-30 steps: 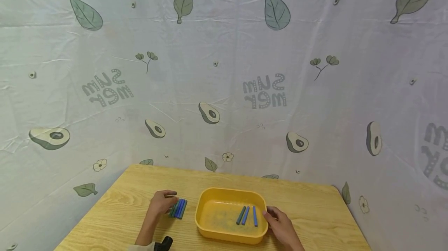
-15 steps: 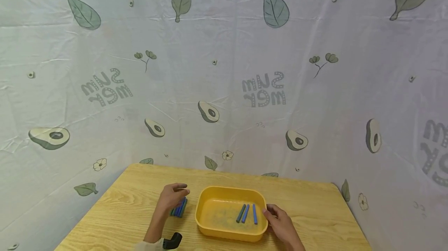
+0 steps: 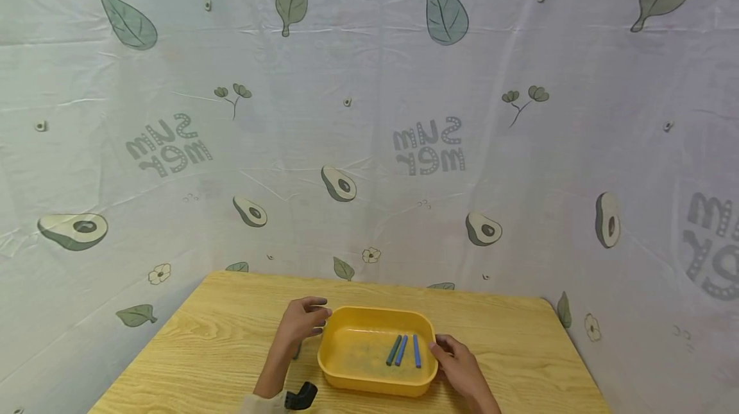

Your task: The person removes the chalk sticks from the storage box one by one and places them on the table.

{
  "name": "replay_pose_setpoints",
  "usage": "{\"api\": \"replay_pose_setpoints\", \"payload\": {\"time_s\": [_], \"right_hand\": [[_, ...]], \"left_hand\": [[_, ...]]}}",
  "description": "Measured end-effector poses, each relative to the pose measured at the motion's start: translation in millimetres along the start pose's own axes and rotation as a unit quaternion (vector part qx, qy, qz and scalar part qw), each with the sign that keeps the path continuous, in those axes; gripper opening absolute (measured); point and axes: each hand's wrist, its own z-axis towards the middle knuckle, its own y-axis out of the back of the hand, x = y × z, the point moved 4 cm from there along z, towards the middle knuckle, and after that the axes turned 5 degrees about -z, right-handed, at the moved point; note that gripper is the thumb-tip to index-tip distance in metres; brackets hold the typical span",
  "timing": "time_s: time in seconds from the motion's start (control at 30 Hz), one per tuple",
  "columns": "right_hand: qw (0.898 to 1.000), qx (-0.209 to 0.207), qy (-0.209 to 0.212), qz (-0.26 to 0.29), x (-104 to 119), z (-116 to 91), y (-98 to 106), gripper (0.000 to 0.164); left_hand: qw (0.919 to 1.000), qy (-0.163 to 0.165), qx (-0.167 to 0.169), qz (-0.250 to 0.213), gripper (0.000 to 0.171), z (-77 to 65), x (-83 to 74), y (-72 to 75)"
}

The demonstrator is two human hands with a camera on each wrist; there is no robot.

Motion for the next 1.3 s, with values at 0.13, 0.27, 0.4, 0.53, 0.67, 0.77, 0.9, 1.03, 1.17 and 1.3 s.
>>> {"api": "replay_pose_setpoints", "payload": {"time_s": [0.13,0.27,0.4,0.53,0.67,0.77,0.9,1.03,1.17,1.3], "right_hand": [[1.0,0.008,0.008,-0.001,0,0,0,0.059],[1.0,0.01,0.012,0.0,0,0,1,0.06],[1.0,0.003,0.009,0.006,-1,1,1,0.059],[1.0,-0.004,-0.002,0.008,-1,1,1,0.057],[1.0,-0.002,-0.007,0.012,0,0,0,0.057],[1.0,-0.001,-0.001,0.016,1,0,-1,0.057],[1.0,0.011,0.011,0.016,2,-1,0,0.058],[0.999,0.022,0.018,0.017,2,-2,1,0.059],[1.0,0.014,0.017,0.016,3,-2,0,0.058],[1.0,0.007,0.017,0.015,3,-3,-1,0.058]], "left_hand": [[0.9997,-0.002,0.016,-0.019,0.046,-0.2,-2.5,-9.2],[0.9992,0.001,0.026,-0.03,0.045,-0.7,-5.2,-18.7],[0.9986,-0.002,0.041,-0.034,0.043,0.6,-6.0,-33.4],[0.9979,0.003,0.058,-0.029,0.043,3.4,-3.4,-49.2],[0.997,0.019,0.069,-0.029,0.044,4.4,-0.6,-60.9],[0.9965,0.024,0.075,-0.03,0.044,4.1,0.3,-67.3],[0.9959,0.027,0.08,-0.031,0.042,4.4,2.3,-74.7],[0.9962,0.024,0.081,-0.021,0.04,5.6,5.4,-82.0],[0.9949,0.044,0.088,-0.021,0.04,7.8,8.9,-89.1],[0.9928,0.071,0.094,-0.023,0.039,10.3,13.7,-96.7]]}}
